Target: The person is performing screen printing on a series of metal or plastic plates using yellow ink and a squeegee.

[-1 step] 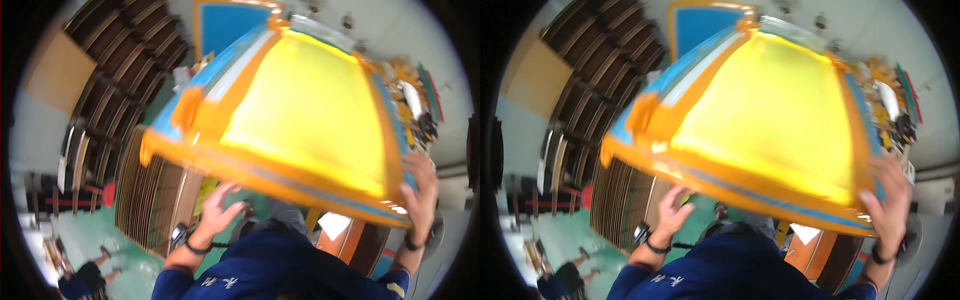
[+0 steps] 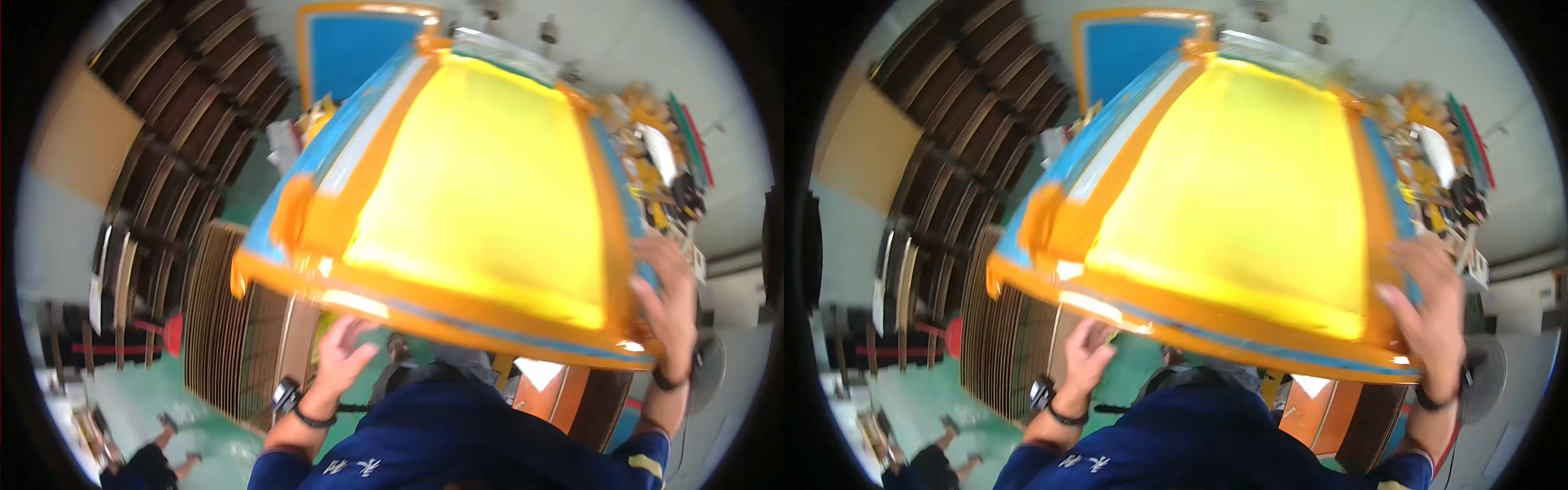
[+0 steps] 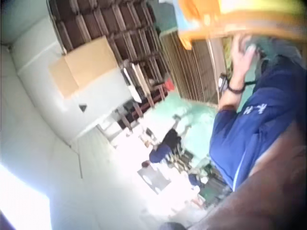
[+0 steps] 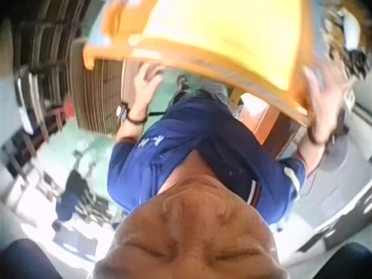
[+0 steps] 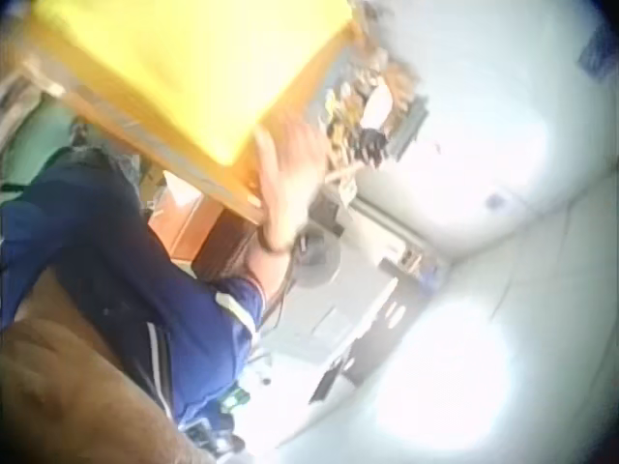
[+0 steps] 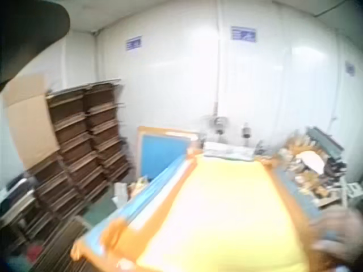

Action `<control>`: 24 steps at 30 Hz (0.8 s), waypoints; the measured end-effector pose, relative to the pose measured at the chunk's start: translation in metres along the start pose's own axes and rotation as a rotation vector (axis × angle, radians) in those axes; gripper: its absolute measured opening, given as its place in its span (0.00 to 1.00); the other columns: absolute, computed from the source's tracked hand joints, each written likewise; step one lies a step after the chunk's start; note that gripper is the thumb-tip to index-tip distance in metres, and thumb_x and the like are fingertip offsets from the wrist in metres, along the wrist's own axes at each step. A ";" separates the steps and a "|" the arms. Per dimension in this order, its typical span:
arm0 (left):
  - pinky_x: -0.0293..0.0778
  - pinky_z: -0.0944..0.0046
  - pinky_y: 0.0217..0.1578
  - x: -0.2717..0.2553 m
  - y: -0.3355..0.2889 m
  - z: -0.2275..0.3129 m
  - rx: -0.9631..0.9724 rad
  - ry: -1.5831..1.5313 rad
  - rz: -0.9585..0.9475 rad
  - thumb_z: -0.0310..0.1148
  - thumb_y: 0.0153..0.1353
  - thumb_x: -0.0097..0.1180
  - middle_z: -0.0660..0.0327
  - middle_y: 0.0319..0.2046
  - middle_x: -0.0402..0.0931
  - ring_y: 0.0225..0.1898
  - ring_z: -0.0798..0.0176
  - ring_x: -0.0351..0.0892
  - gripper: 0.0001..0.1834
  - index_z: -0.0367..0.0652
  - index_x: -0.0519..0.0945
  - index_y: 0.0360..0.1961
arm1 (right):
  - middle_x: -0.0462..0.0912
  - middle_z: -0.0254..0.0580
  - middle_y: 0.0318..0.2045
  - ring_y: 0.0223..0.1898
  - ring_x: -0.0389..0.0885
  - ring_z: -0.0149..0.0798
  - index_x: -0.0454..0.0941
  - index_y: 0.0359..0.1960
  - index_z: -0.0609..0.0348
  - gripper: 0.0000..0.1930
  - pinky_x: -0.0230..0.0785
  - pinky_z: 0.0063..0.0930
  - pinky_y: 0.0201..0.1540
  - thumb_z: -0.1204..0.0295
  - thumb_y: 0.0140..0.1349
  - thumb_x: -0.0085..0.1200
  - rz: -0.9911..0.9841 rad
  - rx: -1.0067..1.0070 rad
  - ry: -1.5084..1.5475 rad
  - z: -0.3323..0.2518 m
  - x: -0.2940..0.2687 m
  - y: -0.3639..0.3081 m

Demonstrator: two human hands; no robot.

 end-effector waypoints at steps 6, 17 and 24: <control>0.78 0.59 0.44 -0.003 -0.011 -0.098 -0.631 -0.394 0.191 0.33 0.63 0.60 0.61 0.42 0.78 0.44 0.63 0.79 0.16 0.39 0.74 0.48 | 0.82 0.59 0.39 0.45 0.79 0.58 0.80 0.39 0.70 0.23 0.71 0.43 0.50 0.57 0.58 0.61 -0.084 0.221 0.038 0.155 0.122 0.089; 0.80 0.60 0.44 -0.033 -0.021 -0.145 -0.901 -0.040 0.308 0.20 0.57 0.60 0.60 0.43 0.79 0.45 0.62 0.79 0.18 0.38 0.75 0.50 | 0.62 0.57 0.66 0.65 0.62 0.57 0.56 0.67 0.60 0.43 0.61 0.46 0.64 0.65 0.51 0.65 -0.300 0.225 -0.287 0.339 0.308 0.331; 0.70 0.61 0.54 -0.035 -0.021 -0.146 -0.959 0.016 0.283 0.28 0.55 0.66 0.64 0.47 0.78 0.49 0.64 0.76 0.30 0.40 0.70 0.58 | 0.67 0.53 0.63 0.62 0.65 0.58 0.62 0.64 0.60 0.36 0.64 0.46 0.61 0.74 0.49 0.60 0.053 0.107 -0.477 0.403 0.309 0.461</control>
Point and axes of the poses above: each hand's wrist, its own y-axis towards the middle knuckle, its own x-axis out of the palm, z = x × y, the point moved 7 cm from there along y, towards the middle knuckle
